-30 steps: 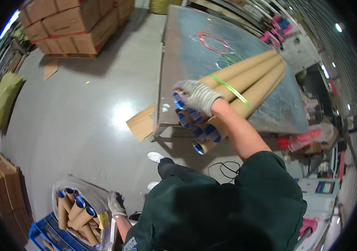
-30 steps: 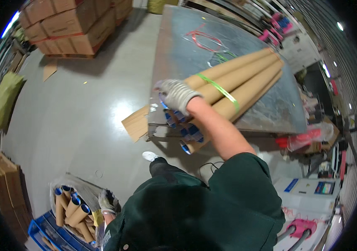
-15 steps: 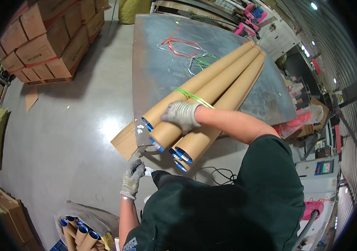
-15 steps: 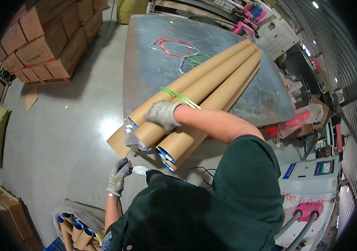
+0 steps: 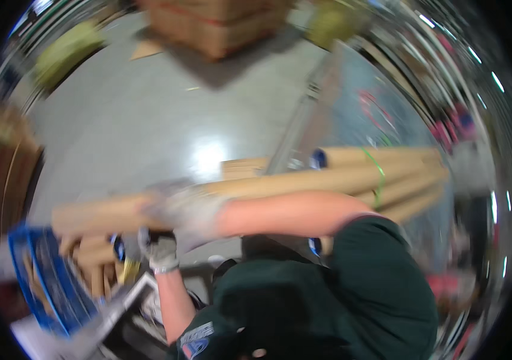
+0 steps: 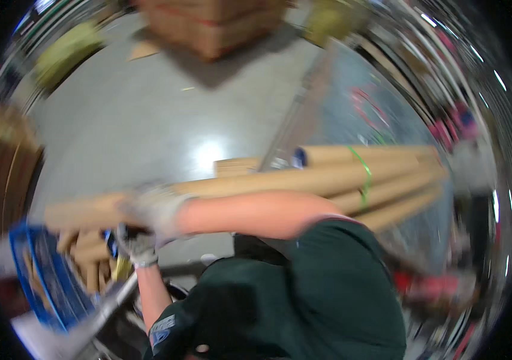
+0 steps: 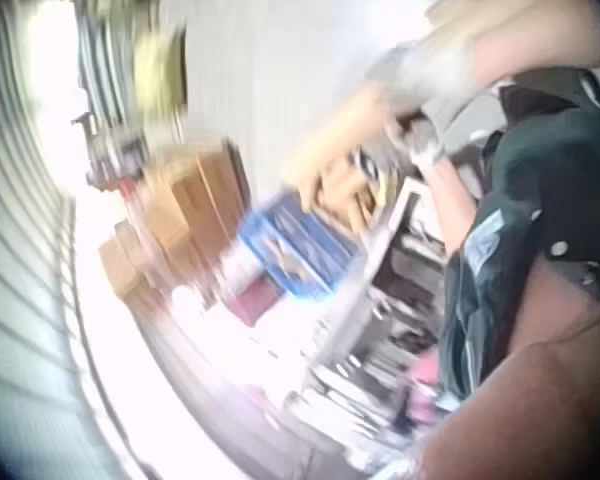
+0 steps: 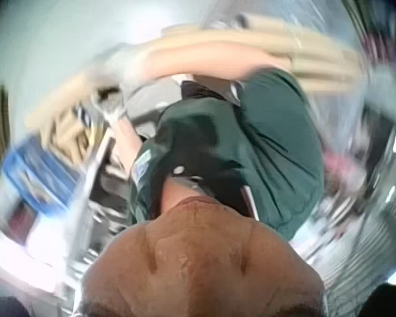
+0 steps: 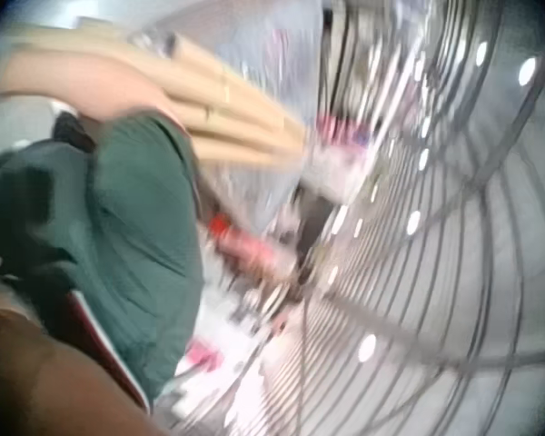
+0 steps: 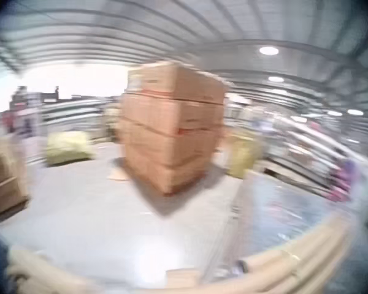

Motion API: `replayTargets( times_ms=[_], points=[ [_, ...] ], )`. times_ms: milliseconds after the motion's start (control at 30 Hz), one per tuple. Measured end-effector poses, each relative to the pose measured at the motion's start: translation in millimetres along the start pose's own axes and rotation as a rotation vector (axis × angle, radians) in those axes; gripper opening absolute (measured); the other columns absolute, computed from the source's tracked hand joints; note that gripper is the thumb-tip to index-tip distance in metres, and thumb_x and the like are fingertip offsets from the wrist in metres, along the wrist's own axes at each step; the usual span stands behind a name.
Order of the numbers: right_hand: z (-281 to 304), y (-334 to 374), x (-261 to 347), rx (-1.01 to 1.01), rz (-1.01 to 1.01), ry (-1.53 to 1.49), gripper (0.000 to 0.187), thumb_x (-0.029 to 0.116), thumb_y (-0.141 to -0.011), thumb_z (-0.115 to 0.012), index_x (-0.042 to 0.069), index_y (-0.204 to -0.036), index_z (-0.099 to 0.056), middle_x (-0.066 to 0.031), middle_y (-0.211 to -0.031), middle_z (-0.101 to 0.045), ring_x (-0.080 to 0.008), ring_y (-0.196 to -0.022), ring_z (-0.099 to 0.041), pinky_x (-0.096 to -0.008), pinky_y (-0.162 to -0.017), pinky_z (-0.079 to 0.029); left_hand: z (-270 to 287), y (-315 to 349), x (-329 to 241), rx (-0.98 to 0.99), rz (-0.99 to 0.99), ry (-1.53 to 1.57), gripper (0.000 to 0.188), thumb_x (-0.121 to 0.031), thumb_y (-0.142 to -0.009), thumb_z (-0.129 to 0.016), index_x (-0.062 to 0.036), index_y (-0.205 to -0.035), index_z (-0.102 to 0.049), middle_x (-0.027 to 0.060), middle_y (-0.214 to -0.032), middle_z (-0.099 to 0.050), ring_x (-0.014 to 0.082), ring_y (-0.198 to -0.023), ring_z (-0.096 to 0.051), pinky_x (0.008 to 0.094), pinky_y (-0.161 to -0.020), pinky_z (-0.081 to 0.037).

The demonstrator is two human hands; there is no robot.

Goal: The person is loading cardboard tubes onto an industrial machine, wrapping them in plastic film, and then placing the finished rolls into a large collection bin.

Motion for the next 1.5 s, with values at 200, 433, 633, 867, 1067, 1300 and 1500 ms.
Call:
replayTargets(
  times_ms=[200, 433, 633, 867, 1067, 1300, 1500],
  points=[
    [3, 110, -76, 0.318, -0.622, 0.265, 0.110, 0.027, -0.047, -0.083, 0.008, -0.139, -0.025, -0.0166, -0.121, -0.052, -0.0310, -0.111, -0.051, -0.0349, -0.095, -0.041, -2, 2, -192, -0.235, -0.392, 0.045, 0.064, -0.055, -0.075, -0.061, -0.0144, -0.121, -0.045, 0.0056, -0.118, -0.051, 0.0247, -0.108, -0.048, 0.0399, -0.096, -0.038],
    [-45, -27, 6, 0.213, -0.357, 0.111, 0.085, 0.024, -0.050, -0.076, 0.010, -0.125, -0.038, -0.0141, -0.110, -0.057, -0.0281, -0.100, -0.057, -0.0353, -0.085, -0.046, -19, 40, -216, -0.082, -0.604, -0.001, 0.056, -0.040, -0.076, -0.069, -0.0152, -0.121, -0.047, 0.0005, -0.109, -0.057, 0.0168, -0.102, -0.053, 0.0361, -0.089, -0.045],
    [-85, -208, 148, 0.082, -0.005, -0.353, 0.079, 0.013, -0.057, -0.076, 0.000, -0.124, -0.038, -0.0110, -0.106, -0.056, -0.0192, -0.095, -0.055, -0.0296, -0.081, -0.047, -52, 102, -188, 0.085, -0.605, -0.368, 0.077, -0.039, -0.073, -0.072, -0.0114, -0.131, -0.030, 0.0065, -0.123, -0.047, 0.0173, -0.111, -0.047, 0.0315, -0.093, -0.039],
    [-78, -292, 279, 0.078, 0.358, -0.675, 0.059, 0.019, -0.073, -0.070, 0.003, -0.124, -0.044, -0.0059, -0.109, -0.053, -0.0159, -0.097, -0.051, -0.0297, -0.085, -0.042, -31, 175, -188, -0.278, -0.756, -1.095, 0.123, -0.044, -0.053, -0.083, 0.0015, -0.139, -0.007, 0.0233, -0.134, -0.036, 0.0296, -0.128, -0.033, 0.0365, -0.105, -0.029],
    [-67, -375, 265, 0.043, 0.326, -1.096, 0.054, 0.044, -0.083, -0.055, 0.004, -0.119, -0.047, -0.0094, -0.112, -0.053, -0.0229, -0.104, -0.050, -0.0363, -0.089, -0.043, 4, 248, -270, -0.938, -0.767, -1.514, 0.101, -0.038, -0.051, -0.080, -0.0071, -0.133, -0.030, 0.0183, -0.107, -0.053, 0.0317, -0.100, -0.054, 0.0399, -0.089, -0.041],
    [-131, -466, 179, 0.191, 0.095, -1.468, 0.054, 0.042, -0.078, -0.060, 0.007, -0.119, -0.049, -0.0103, -0.118, -0.053, -0.0283, -0.111, -0.049, -0.0467, -0.094, -0.040, 47, 334, -319, -1.548, -0.503, -2.105, 0.078, -0.042, -0.064, -0.068, -0.0195, -0.132, -0.037, 0.0116, -0.112, -0.049, 0.0301, -0.103, -0.049, 0.0416, -0.091, -0.037],
    [-290, -477, 128, 0.542, -0.194, -1.484, 0.061, 0.050, -0.070, -0.066, 0.009, -0.113, -0.051, -0.0100, -0.112, -0.056, -0.0285, -0.106, -0.052, -0.0473, -0.094, -0.041, 100, 385, -302, -1.574, -0.192, -2.007, 0.075, -0.037, -0.063, -0.069, -0.0177, -0.129, -0.040, 0.0116, -0.111, -0.051, 0.0286, -0.104, -0.049, 0.0400, -0.092, -0.036]
  ],
)
Point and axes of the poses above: each hand's wrist, its own y-axis away from the middle knuckle, its own z-axis out of the back of the hand, x = y × z, the point moved 7 cm from there along -y, towards the middle knuckle
